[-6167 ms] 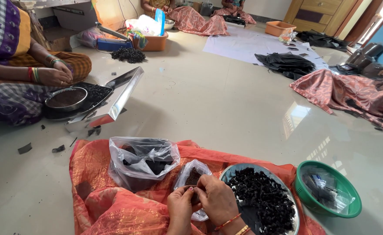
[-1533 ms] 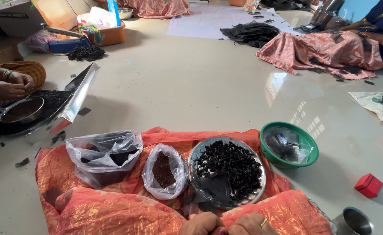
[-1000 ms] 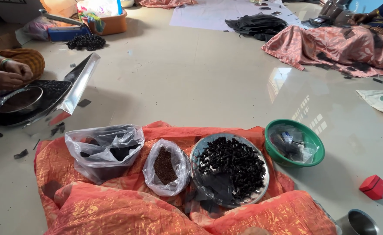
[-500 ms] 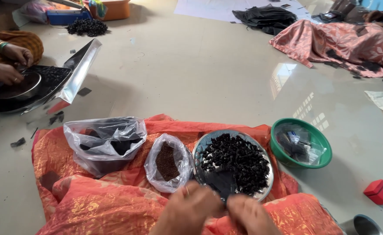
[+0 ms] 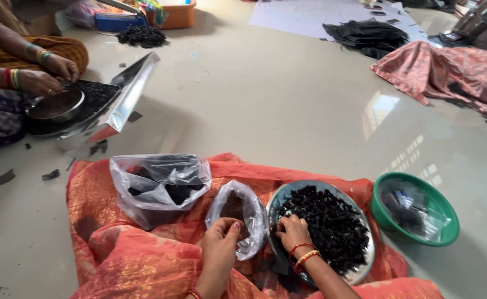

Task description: The person sits on the floor and folds black fabric pieces one at a time, pressing each fold by hand and placing the folded piece onto a large plate of finished pieces. They take new pieces from a pile and occasionally reach into a small bag of brown seeds beside the plate.

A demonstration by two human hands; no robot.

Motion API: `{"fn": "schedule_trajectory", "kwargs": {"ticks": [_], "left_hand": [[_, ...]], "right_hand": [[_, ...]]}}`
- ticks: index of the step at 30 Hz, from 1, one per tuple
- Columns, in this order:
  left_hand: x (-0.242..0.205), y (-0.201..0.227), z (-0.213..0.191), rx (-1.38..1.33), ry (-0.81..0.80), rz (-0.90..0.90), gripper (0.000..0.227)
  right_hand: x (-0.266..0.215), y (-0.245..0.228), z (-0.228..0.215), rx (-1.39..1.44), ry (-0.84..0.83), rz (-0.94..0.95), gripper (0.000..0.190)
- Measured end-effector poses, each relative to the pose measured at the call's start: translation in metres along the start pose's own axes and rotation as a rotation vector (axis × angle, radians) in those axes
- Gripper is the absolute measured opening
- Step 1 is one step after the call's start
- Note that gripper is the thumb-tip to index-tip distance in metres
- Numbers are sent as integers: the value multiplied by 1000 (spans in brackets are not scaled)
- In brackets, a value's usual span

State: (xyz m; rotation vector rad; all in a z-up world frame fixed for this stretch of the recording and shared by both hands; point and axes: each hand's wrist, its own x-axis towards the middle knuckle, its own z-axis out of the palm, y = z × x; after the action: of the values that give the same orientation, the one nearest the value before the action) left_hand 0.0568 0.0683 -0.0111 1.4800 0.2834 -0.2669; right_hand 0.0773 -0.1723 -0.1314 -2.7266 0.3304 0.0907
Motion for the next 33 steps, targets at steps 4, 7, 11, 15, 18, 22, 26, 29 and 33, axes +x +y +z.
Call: {"fn": "schedule_trajectory", "kwargs": {"ticks": [4,7,11,15,18,22,26,29,33], "left_hand": [[-8,15,1,1,7,-89,17],[-3,8,1,-7,-16,-59,17],[9,-11,3,-28,-31,19,18],[0,4,-3,-20,-19,-4,18],[-4,7,-3,11,-17,-40,18],[1,4,2,47,-36,-15,19],[2,-1,2,46,-36,6,19],[11,-14,4,18,-69,14,19],[10,-11,8,-77,-152,23,19]], "right_hand": [[10,19,21,91,43,57,16],[-1,9,16,66,68,20,36],[19,29,37,78,25,74,24],[33,45,26,270,291,-17,24],[19,39,-14,418,377,1,18],[7,36,-58,559,427,-17,16],[-13,4,-87,650,343,89,17],[-18,-14,-89,720,384,-57,18],[-24,-34,-85,891,248,-138,13]]}}
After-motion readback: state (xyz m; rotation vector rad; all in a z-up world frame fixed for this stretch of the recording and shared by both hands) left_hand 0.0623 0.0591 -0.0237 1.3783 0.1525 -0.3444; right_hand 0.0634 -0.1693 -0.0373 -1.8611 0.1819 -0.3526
